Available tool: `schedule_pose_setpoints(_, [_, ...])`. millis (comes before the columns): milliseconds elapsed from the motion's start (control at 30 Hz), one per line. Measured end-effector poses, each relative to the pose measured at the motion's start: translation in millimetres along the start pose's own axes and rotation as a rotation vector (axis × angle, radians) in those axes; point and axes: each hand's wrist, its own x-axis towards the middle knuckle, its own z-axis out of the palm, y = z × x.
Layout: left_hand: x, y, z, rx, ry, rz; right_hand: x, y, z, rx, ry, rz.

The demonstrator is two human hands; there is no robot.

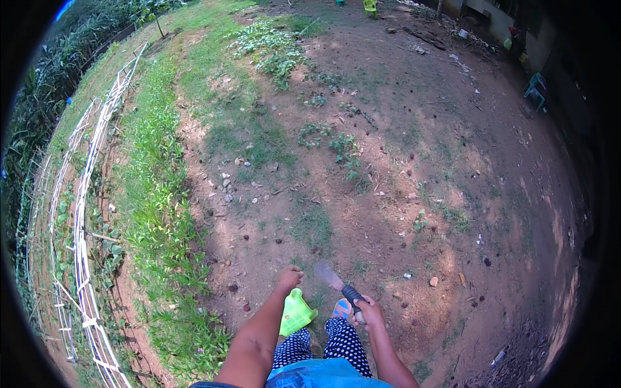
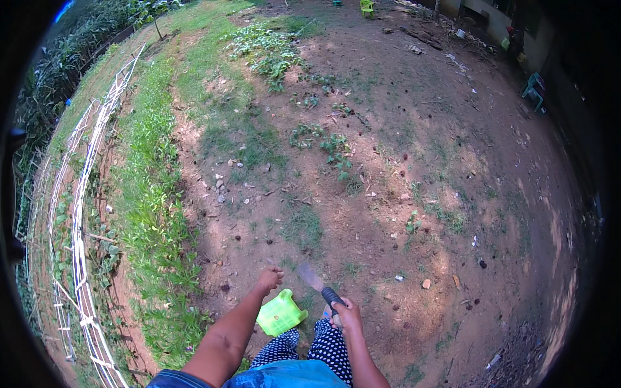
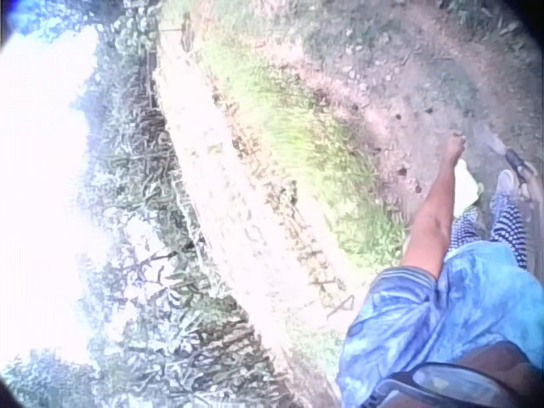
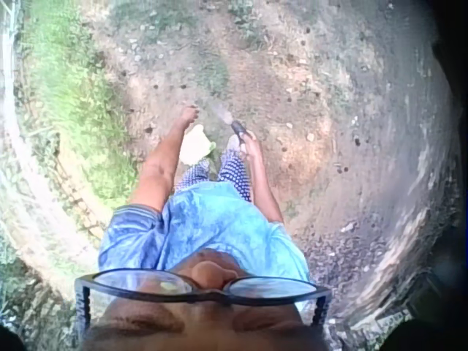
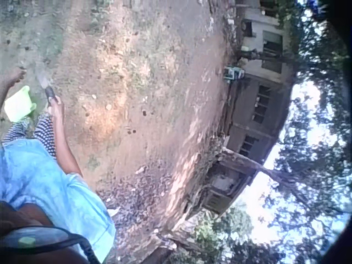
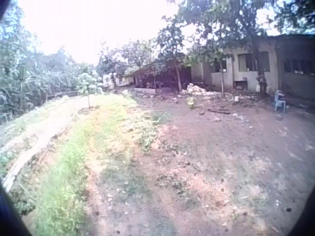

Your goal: The person uses a small hand hoe to scrape and loosen soil around sparse grass and weeds in a dirt yard. They repeatedly pull up small weeds by hand and toss them aside while continuing to scrape the ground with the tool.

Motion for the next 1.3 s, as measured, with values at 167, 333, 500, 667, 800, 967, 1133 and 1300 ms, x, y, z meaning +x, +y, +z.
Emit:
schedule_pose_setpoints(167, [-2.3,24.9,19.1,0.003,0.061,0.036,35.9,-15.1,-22.2,-0.014,-0.038,0.006])
schedule_pose_setpoints(333, [13.0,41.0,33.8,0.071,0.114,0.035,58.2,-36.2,-43.7,-0.081,-0.099,0.005])
schedule_pose_setpoints(500, [27.5,60.3,78.4,0.043,0.086,0.023,72.9,-50.7,-67.6,-0.098,-0.060,0.020])
schedule_pose_setpoints(667, [32.4,65.9,103.9,-0.109,0.054,0.093,52.7,-66.7,-78.5,-0.065,-0.048,0.053])
schedule_pose_setpoints(800, [28.2,78.3,107.2,-0.138,0.075,0.036,55.5,-81.7,-81.2,-0.104,-0.036,0.031])
schedule_pose_setpoints(967, [17.1,72.9,65.3,-0.150,0.053,-0.012,60.1,-94.5,-62.4,-0.060,-0.080,-0.017])
schedule_pose_setpoints(1133, [26.6,68.8,39.6,-0.093,0.074,-0.048,63.2,-101.2,-39.2,-0.071,-0.068,-0.034])
schedule_pose_setpoints(1300, [44.2,73.3,38.6,-0.119,0.067,-0.047,71.8,-87.4,-40.0,-0.044,0.029,-0.014])
